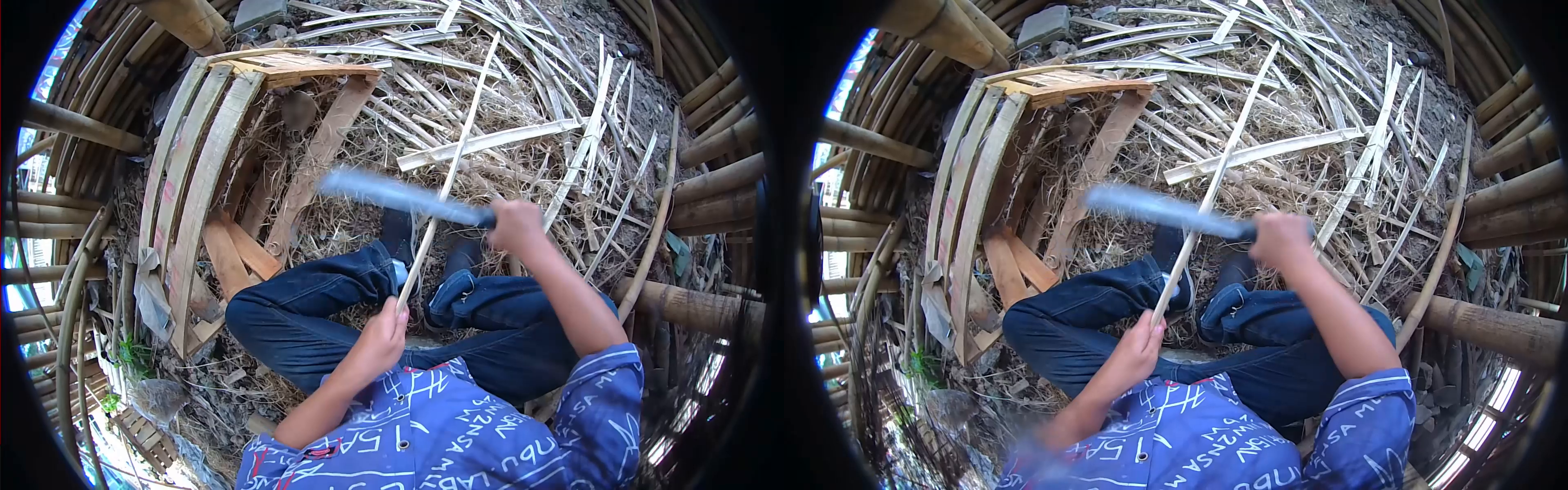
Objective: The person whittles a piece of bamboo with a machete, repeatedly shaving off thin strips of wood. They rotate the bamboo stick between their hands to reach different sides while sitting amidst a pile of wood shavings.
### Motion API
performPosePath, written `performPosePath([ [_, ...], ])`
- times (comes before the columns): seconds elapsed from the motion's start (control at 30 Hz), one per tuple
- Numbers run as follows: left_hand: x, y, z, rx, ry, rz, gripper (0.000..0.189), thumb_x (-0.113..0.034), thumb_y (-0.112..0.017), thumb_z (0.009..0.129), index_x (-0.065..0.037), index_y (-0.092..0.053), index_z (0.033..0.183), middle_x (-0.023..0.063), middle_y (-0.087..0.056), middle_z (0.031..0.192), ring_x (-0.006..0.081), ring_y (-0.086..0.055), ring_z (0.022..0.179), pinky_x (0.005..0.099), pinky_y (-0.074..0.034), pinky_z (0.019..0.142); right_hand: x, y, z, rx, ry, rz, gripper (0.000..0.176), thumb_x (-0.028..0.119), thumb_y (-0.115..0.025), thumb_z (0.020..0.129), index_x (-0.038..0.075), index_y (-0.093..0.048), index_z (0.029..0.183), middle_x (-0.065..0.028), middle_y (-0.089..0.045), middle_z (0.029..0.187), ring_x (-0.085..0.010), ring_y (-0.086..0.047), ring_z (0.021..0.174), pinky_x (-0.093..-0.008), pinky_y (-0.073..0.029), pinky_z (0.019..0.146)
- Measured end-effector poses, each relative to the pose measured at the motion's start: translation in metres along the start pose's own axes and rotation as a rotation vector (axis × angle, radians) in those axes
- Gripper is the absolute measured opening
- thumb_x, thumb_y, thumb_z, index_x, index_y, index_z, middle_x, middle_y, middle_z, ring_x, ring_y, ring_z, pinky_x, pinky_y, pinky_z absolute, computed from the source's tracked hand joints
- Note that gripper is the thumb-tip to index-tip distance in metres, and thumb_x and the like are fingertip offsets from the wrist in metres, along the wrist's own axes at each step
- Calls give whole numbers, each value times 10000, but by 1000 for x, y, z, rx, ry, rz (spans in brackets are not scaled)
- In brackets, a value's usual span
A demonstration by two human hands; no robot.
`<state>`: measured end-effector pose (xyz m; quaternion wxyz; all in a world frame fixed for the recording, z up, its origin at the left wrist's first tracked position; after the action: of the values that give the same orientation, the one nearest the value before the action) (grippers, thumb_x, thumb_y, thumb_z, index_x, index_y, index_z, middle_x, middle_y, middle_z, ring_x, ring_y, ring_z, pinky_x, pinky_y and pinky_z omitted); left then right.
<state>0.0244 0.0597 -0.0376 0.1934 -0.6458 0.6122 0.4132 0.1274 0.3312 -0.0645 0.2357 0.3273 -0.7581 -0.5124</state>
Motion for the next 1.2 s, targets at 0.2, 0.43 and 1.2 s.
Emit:
performPosePath([
  [0.2, 3, 0, -26, 17, -2, -12, 167, -165, -414, 1013, -7, -465, 1021, 152, -507, 663, 258, -537, 588, 388, -411, 570, -80, 13, 35, -62, -224, 34, 266, 271, -666, 767, 49, -670, 912, -166, -685, 899, -322, -686, 827, -442, -545, 765],
  [0.43, 23, -3, -7, -80, -59, 64, 189, -178, -444, 996, 3, -471, 947, 231, -555, 694, 399, -591, 671, 454, -425, 607, 39, 0, -14, 100, 201, 209, 266, 220, -668, 648, 101, -683, 885, -170, -686, 805, -339, -679, 778, -446, -541, 739],
  [1.2, 13, 19, -41, -62, -4, 201, 211, -192, -434, 1005, -1, -490, 935, 178, -527, 684, 309, -522, 614, 407, -423, 599, -59, -22, 47, -133, -186, 134, 240, 218, -673, 674, 71, -697, 862, -148, -702, 872, -313, -686, 849, -406, -540, 802],
])
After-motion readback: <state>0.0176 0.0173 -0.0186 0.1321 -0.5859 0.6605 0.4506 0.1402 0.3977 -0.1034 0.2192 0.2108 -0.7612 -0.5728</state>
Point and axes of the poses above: each hand's wrist, its own z-axis towards the middle knuckle, its own y-axis out of the back of the hand, x = y × z, the point moved 5 cm from there along z, towards the middle knuckle
